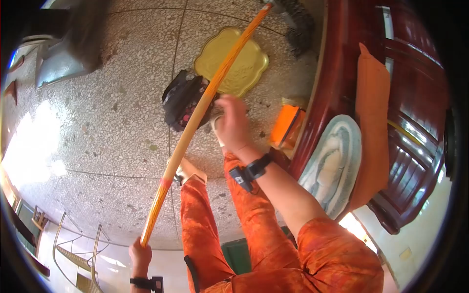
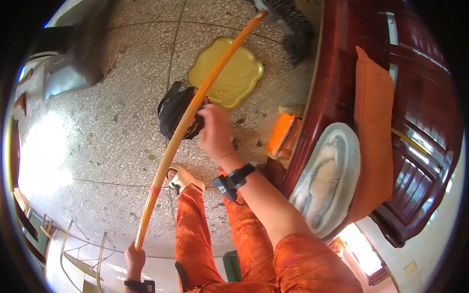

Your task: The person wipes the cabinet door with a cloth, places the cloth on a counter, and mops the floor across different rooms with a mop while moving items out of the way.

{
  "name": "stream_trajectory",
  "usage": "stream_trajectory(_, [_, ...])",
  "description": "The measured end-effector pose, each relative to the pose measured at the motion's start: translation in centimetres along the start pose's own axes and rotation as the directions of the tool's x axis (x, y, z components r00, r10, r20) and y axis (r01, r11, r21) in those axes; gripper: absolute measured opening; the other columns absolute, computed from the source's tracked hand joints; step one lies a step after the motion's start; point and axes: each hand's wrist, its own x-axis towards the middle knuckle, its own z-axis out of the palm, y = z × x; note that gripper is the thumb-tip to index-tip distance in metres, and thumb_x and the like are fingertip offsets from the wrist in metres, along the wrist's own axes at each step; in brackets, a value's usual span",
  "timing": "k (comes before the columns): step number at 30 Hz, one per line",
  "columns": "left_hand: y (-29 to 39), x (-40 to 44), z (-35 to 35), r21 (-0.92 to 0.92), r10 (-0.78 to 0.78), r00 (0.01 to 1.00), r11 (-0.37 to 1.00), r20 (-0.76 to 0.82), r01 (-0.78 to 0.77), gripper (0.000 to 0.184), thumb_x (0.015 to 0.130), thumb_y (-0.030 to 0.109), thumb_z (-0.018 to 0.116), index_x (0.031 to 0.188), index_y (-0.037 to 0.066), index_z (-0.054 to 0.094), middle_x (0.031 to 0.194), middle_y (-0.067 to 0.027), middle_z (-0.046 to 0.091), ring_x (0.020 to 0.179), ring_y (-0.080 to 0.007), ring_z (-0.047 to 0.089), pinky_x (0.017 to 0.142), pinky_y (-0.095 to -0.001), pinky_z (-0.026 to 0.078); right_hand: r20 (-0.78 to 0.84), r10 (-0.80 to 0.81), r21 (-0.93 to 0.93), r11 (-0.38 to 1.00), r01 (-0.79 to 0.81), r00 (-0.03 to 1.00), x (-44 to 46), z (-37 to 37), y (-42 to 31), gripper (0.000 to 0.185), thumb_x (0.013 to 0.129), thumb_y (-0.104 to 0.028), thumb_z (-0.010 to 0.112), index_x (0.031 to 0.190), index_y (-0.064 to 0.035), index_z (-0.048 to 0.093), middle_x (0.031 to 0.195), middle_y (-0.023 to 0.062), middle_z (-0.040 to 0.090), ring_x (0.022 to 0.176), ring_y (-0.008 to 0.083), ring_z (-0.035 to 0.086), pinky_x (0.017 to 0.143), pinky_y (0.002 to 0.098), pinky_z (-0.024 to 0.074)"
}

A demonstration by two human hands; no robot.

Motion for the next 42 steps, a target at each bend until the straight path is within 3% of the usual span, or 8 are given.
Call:
stream_trajectory(3, [3.5, 2.2, -1.5, -0.029, 0.059, 0.998, 0.998, -0.007, -0.059, 0.008, 0.064, 0.007, 0.054, 0.072, 0.004, 0.054, 0.06, -0.0196, 0.053, 0.06, -0.0389, 0.053, 0.053, -0.044, 0.041, 0.006, 0.586, 0.295, 0.773, -0.562, 0.81, -2.3, 3.4, 4.8, 0.029, 0.066, -0.005, 0.056, 0.093, 0.0013, 0.047, 0.09, 0.0161, 0.051, 0.08, 0.0273, 0.051, 0.07, 0.0344, 0.0406])
stream_trajectory(5, [5.9, 2.4, -3.0, -0.057, 0.049, 0.999, 0.997, -0.001, -0.049, 0.008, 0.065, 0.007, 0.055, 0.073, 0.004, 0.054, 0.059, -0.0192, 0.053, 0.06, -0.0384, 0.053, 0.052, -0.0423, 0.041, 0.551, 0.784, 0.139, 0.253, -0.957, 0.287, -1.2, 4.5, 5.5, 0.043, 0.067, -0.025, 0.064, 0.092, 0.0055, 0.047, 0.086, 0.0181, 0.053, 0.075, 0.0241, 0.054, 0.065, 0.0319, 0.0421])
stream_trajectory(11, [6.2, 2.3, -6.8, -0.178, 0.02, 0.999, 0.984, -0.036, -0.026, 0.011, 0.065, 0.002, 0.057, 0.075, 0.004, 0.055, 0.056, -0.0164, 0.051, 0.052, -0.0325, 0.053, 0.048, -0.0346, 0.04, 0.278, 0.768, -0.059, 0.613, -0.788, 0.576, 0.4, 15.4, 4.8, 0.077, 0.061, -0.051, 0.063, 0.102, 0.0092, 0.039, 0.096, 0.0222, 0.055, 0.09, 0.0318, 0.056, 0.073, 0.0405, 0.0455])
stream_trajectory(19, [6.4, 4.4, -8.4, -0.114, 0.055, 0.997, 0.992, -0.053, -0.06, 0.009, 0.066, 0.0, 0.053, 0.074, 0.001, 0.053, 0.054, -0.0147, 0.049, 0.048, -0.0278, 0.05, 0.047, -0.0328, 0.039, 0.114, 0.712, 0.206, 0.665, -0.718, 0.693, -1.0, 12.8, 6.2, 0.031, 0.065, -0.021, 0.057, 0.086, 0.0008, 0.051, 0.08, 0.0214, 0.057, 0.079, 0.0401, 0.054, 0.069, 0.0427, 0.0433])
stream_trajectory(23, [5.5, 5.6, -9.0, -0.124, 0.103, 0.989, 0.985, -0.107, -0.116, 0.009, 0.064, -0.001, 0.053, 0.073, 0.001, 0.051, 0.054, -0.0148, 0.045, 0.046, -0.025, 0.043, 0.047, -0.0321, 0.038, 0.052, 0.559, 0.504, 0.701, -0.505, 0.827, 0.4, 6.4, 4.2, 0.028, 0.067, 0.0, 0.049, 0.095, 0.0017, 0.049, 0.081, 0.0077, 0.056, 0.071, 0.0139, 0.055, 0.062, 0.0252, 0.0441])
stream_trajectory(33, [5.1, 6.0, -9.2, -0.092, 0.118, 0.981, 0.987, -0.153, -0.133, 0.008, 0.061, -0.002, 0.051, 0.069, 0.0, 0.048, 0.052, -0.0164, 0.043, 0.045, -0.0299, 0.04, 0.046, -0.0345, 0.036, -0.115, 0.519, 0.385, 0.809, -0.444, 0.847, 8.1, 2.7, 14.2, 0.024, 0.068, -0.004, 0.055, 0.091, 0.0014, 0.051, 0.08, 0.0061, 0.056, 0.069, 0.0122, 0.053, 0.062, 0.0251, 0.0435])
stream_trajectory(35, [5.5, 6.0, -9.4, -0.1, 0.097, 0.985, 0.989, -0.143, -0.111, 0.008, 0.061, -0.002, 0.051, 0.069, 0.0, 0.048, 0.052, -0.0164, 0.043, 0.045, -0.0299, 0.039, 0.046, -0.0347, 0.036, 0.179, 0.763, 0.451, 0.498, -0.741, 0.622, 8.5, 1.9, 16.2, 0.017, 0.07, -0.008, 0.057, 0.085, -0.0013, 0.052, 0.072, 0.0034, 0.053, 0.063, 0.0116, 0.051, 0.058, 0.0246, 0.042])
stream_trajectory(42, [6.2, 6.2, -10.3, -0.086, 0.075, 0.986, 0.992, -0.147, -0.088, 0.007, 0.062, -0.003, 0.049, 0.064, -0.001, 0.043, 0.051, -0.0143, 0.038, 0.045, -0.0233, 0.033, 0.044, -0.0344, 0.033, 0.039, 0.917, 0.341, 0.362, -0.867, 0.398, -0.9, 3.9, 24.7, 0.017, 0.071, -0.014, 0.06, 0.076, -0.0019, 0.05, 0.063, 0.0026, 0.048, 0.056, 0.0105, 0.045, 0.048, 0.0269, 0.0369])
